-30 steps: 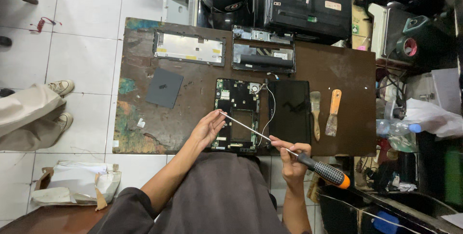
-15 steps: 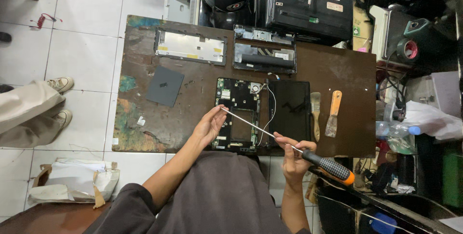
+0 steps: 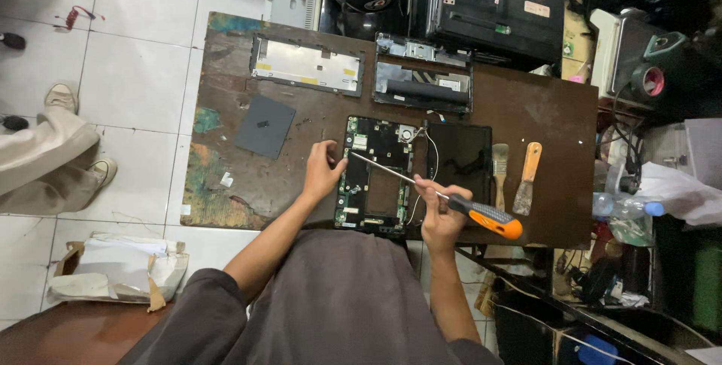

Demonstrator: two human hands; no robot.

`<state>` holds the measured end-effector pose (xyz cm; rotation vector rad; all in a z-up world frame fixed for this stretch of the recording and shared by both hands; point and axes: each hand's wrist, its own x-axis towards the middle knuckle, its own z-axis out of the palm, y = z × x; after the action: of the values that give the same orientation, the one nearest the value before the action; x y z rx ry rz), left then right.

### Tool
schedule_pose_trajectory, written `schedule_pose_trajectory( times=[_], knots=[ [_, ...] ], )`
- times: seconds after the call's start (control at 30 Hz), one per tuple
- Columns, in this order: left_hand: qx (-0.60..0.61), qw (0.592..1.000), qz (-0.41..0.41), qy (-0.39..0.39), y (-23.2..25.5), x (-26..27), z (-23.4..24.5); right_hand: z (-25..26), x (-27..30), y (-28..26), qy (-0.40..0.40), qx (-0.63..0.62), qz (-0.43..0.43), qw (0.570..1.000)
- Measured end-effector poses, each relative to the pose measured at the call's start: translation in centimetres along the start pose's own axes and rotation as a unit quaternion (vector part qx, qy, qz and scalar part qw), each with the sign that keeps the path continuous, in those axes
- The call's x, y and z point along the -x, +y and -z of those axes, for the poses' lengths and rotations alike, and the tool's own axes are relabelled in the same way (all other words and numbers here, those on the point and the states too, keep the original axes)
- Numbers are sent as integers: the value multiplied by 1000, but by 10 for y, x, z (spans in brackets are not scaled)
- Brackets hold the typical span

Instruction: The person uses a screwdriver to remove screws from a disassembled electronic device on a workbench. They carefully unscrew fasteners from the device's frame and place them on the table while working on the internal components.

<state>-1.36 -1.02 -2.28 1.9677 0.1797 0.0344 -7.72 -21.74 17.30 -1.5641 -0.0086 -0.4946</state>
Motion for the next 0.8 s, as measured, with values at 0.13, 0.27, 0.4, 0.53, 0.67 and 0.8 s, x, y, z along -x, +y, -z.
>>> schedule_pose_trajectory(
  times=[0.13, 0.27, 0.4, 0.53, 0.67, 0.8],
  knots=[
    [-38, 999, -5, -30, 26, -6, 4, -14, -9, 1, -20, 4, -9, 1000],
    [-104, 990, 50, -79, 37, -8, 9, -27, -16, 0, -45, 37, 2, 998],
    [-101, 989, 69, -80, 40, -7, 11, -30, -18, 1, -66, 48, -8, 997],
    [-99, 989, 71, -89, 45, -8, 14, -30, -17, 6, -78, 51, -3, 996],
    [-100, 988, 72, -93, 46, -8, 16, -29, -17, 6, -81, 48, -13, 995],
    [-99, 988, 75, -92, 45, -8, 15, -28, -16, 5, -77, 50, -16, 996]
  ],
)
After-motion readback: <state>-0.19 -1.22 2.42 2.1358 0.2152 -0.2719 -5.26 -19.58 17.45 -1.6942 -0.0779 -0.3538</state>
